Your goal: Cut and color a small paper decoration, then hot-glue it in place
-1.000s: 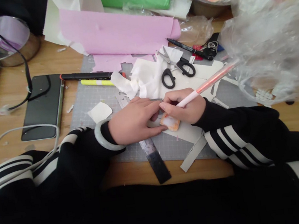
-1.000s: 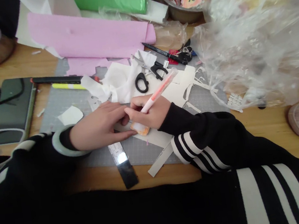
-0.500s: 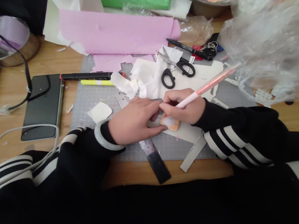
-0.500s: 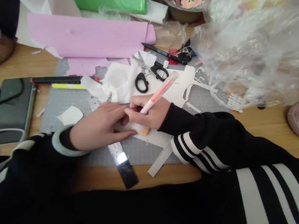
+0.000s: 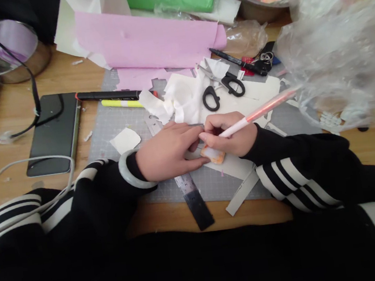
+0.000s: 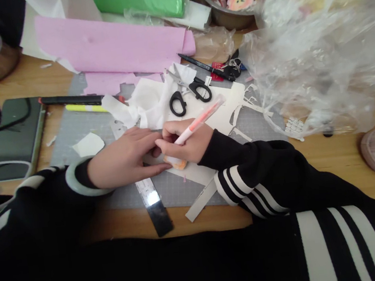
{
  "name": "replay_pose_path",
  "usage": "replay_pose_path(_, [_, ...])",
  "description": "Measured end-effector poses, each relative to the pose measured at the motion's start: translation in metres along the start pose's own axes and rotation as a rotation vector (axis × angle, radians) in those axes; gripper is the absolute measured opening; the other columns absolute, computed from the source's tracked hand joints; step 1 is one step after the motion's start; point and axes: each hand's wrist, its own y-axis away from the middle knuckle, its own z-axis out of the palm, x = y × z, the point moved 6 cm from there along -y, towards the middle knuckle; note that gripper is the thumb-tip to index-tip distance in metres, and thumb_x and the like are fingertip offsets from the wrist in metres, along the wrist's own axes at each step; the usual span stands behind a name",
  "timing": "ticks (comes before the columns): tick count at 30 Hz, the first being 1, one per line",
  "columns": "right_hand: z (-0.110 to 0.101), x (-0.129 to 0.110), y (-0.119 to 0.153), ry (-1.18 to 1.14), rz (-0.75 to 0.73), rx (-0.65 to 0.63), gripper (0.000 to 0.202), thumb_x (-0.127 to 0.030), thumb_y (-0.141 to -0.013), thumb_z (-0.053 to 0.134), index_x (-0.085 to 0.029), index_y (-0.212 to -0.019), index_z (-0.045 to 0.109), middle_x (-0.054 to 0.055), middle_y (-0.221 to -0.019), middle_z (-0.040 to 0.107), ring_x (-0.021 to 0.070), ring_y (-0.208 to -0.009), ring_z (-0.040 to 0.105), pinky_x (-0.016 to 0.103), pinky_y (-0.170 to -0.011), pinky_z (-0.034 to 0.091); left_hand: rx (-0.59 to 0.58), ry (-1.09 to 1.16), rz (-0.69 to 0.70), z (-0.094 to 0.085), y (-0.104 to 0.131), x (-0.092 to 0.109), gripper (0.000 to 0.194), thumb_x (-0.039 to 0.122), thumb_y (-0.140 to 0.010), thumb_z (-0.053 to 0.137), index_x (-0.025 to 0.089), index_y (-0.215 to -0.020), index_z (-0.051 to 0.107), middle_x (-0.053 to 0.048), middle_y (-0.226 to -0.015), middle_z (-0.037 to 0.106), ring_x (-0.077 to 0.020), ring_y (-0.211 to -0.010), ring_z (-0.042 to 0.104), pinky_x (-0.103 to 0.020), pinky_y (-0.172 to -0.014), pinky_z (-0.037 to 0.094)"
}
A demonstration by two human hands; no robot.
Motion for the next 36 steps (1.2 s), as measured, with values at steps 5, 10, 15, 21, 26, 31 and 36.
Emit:
replay_pose_path(5, [-0.0001, -0.0016, 0.0004, 0.002, 0.003, -0.009, 0.024, -0.026, -0.079, 0.057, -0.017, -0.061, 0.044, -0.007, -0.051, 0.042, 0.0039, -0.045, 0.033, 0.018, -0.042, 0.027, 0.0, 0.004, -0.012, -0.0002, 0.0002, -0.0003, 0.025, 0.039, -0.081, 0.056, 0.018, -0.074, 0.043, 0.001, -0.069, 0.053, -0.0151, -0.067, 0.051, -0.029, -0.071, 0.035])
replay_pose_path(10, [0.0004, -0.0024, 0.0012, 0.012, 0.017, -0.02, 0.024, -0.028, -0.079, 0.057, -0.016, -0.061, 0.045, -0.007, -0.052, 0.043, 0.0043, -0.046, 0.035, 0.018, -0.043, 0.028, 0.001, -0.005, -0.01, -0.0002, 0.0005, -0.0005, 0.026, 0.04, -0.08, 0.056, 0.018, -0.073, 0.043, 0.002, -0.068, 0.053, -0.0147, -0.066, 0.05, -0.029, -0.07, 0.036])
replay_pose_path(15, [0.0017, -0.002, 0.0015, 0.001, 0.025, -0.035, 0.025, -0.027, -0.079, 0.056, -0.016, -0.06, 0.044, -0.007, -0.05, 0.043, 0.0041, -0.045, 0.035, 0.018, -0.042, 0.027, 0.017, -0.006, 0.007, -0.0001, 0.0001, -0.0003, 0.025, 0.04, -0.081, 0.056, 0.018, -0.075, 0.044, 0.002, -0.068, 0.052, -0.0145, -0.065, 0.049, -0.029, -0.069, 0.035])
replay_pose_path(21, [0.0025, -0.0007, 0.0007, -0.003, 0.036, -0.041, 0.024, -0.028, -0.079, 0.056, -0.016, -0.062, 0.046, -0.007, -0.051, 0.044, 0.004, -0.045, 0.035, 0.018, -0.041, 0.027, 0.004, -0.005, -0.012, 0.0004, 0.0005, -0.0015, 0.026, 0.04, -0.08, 0.056, 0.019, -0.075, 0.043, 0.002, -0.068, 0.052, -0.015, -0.065, 0.05, -0.029, -0.07, 0.036])
replay_pose_path(26, [0.0025, -0.0027, 0.0015, -0.002, 0.009, -0.053, 0.026, -0.029, -0.08, 0.056, -0.016, -0.06, 0.045, -0.007, -0.05, 0.045, 0.0038, -0.045, 0.034, 0.018, -0.043, 0.028, 0.009, -0.014, -0.009, 0.0007, 0.0004, -0.0015, 0.025, 0.042, -0.08, 0.055, 0.018, -0.077, 0.046, 0.001, -0.068, 0.053, -0.0154, -0.066, 0.05, -0.029, -0.07, 0.036])
replay_pose_path(31, [0.0019, -0.0068, 0.002, 0.006, 0.0, -0.069, 0.025, -0.027, -0.081, 0.056, -0.015, -0.061, 0.047, -0.006, -0.053, 0.045, 0.0037, -0.047, 0.034, 0.018, -0.044, 0.028, 0.011, -0.011, -0.002, 0.0008, 0.0002, -0.0011, 0.024, 0.04, -0.081, 0.056, 0.017, -0.081, 0.05, 0.001, -0.069, 0.053, -0.0151, -0.066, 0.05, -0.029, -0.069, 0.035])
replay_pose_path(36, [0.002, -0.006, 0.0023, 0.011, -0.029, -0.052, 0.025, -0.027, -0.081, 0.057, -0.015, -0.061, 0.048, -0.007, -0.052, 0.044, 0.0035, -0.046, 0.033, 0.017, -0.042, 0.026, 0.002, -0.007, -0.007, -0.0001, 0.0006, -0.0012, 0.023, 0.039, -0.081, 0.056, 0.017, -0.081, 0.05, 0.001, -0.07, 0.054, -0.0156, -0.068, 0.051, -0.029, -0.069, 0.035])
